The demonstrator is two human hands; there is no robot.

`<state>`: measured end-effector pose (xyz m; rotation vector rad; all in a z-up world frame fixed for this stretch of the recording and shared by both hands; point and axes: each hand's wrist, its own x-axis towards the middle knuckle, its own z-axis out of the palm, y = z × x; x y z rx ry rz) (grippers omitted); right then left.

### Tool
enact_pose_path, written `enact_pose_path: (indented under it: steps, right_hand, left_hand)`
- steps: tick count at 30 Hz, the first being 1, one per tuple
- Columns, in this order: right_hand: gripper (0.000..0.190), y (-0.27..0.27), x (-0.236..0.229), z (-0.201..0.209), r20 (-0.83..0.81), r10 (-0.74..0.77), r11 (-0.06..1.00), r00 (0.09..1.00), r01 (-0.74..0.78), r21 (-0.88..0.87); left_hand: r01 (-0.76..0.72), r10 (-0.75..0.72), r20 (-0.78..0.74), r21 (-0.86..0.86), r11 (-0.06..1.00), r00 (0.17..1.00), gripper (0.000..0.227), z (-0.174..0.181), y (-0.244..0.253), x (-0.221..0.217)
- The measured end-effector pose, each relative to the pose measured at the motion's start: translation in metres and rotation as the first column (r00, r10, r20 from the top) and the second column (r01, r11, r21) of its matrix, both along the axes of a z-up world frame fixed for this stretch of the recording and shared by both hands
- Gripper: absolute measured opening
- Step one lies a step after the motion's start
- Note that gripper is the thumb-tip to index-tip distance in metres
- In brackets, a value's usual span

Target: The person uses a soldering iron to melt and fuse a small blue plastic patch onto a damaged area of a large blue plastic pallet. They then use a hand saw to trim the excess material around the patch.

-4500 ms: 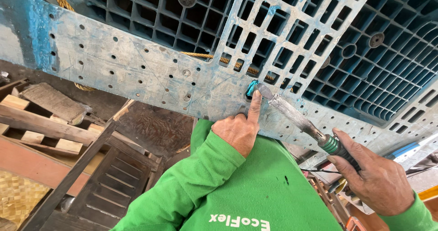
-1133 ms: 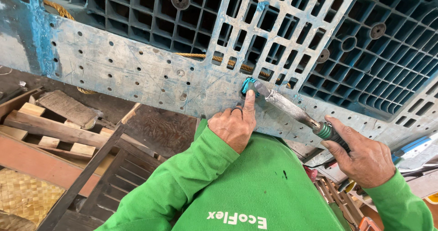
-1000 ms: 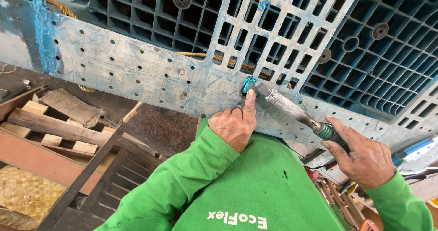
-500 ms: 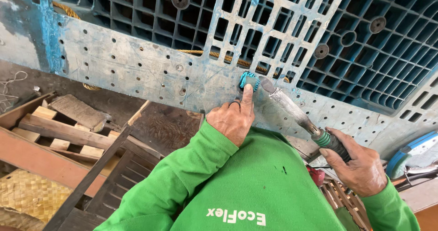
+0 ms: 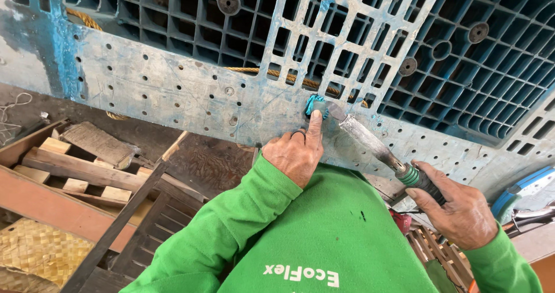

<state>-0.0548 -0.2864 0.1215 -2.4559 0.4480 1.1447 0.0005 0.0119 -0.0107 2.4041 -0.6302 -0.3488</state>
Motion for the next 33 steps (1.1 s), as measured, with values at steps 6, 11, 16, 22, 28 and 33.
enact_pose_path:
  steps: [6, 11, 16, 22, 28, 33]
  right_hand:
    - [0.063, 0.006, 0.003, 0.004, 0.050, 0.081, 0.995, 0.995, -0.078, -0.060]
    - [0.063, 0.025, -0.003, 0.008, 0.076, 0.092, 0.986, 0.993, -0.080, -0.146]
    - [0.061, 0.045, -0.016, 0.011, 0.165, 0.052, 0.987, 0.985, -0.026, -0.159]
    - [0.061, 0.061, -0.029, 0.008, 0.204, 0.047, 0.984, 0.978, -0.010, -0.176]
    - [0.061, 0.069, -0.038, 0.004, 0.229, 0.012, 0.983, 0.973, 0.031, -0.180]
    - [0.060, 0.074, -0.042, -0.002, 0.236, -0.037, 0.983, 0.971, 0.078, -0.167]
  left_hand:
    - [0.002, -0.001, 0.019, -0.036, 0.999, 1.000, 0.061, -0.001, 0.000, 0.004]
    - [0.100, -0.101, -0.013, -0.015, 0.995, 0.995, 0.062, -0.002, 0.001, 0.009]
    - [0.180, -0.181, -0.072, -0.010, 0.984, 0.981, 0.065, -0.002, 0.007, 0.018]
    - [0.243, -0.240, -0.099, 0.022, 0.970, 0.966, 0.062, 0.000, 0.012, 0.027]
    - [0.345, -0.337, -0.117, 0.059, 0.937, 0.934, 0.062, 0.005, 0.014, 0.039]
    - [0.407, -0.398, -0.102, 0.081, 0.910, 0.912, 0.059, 0.006, 0.015, 0.044]
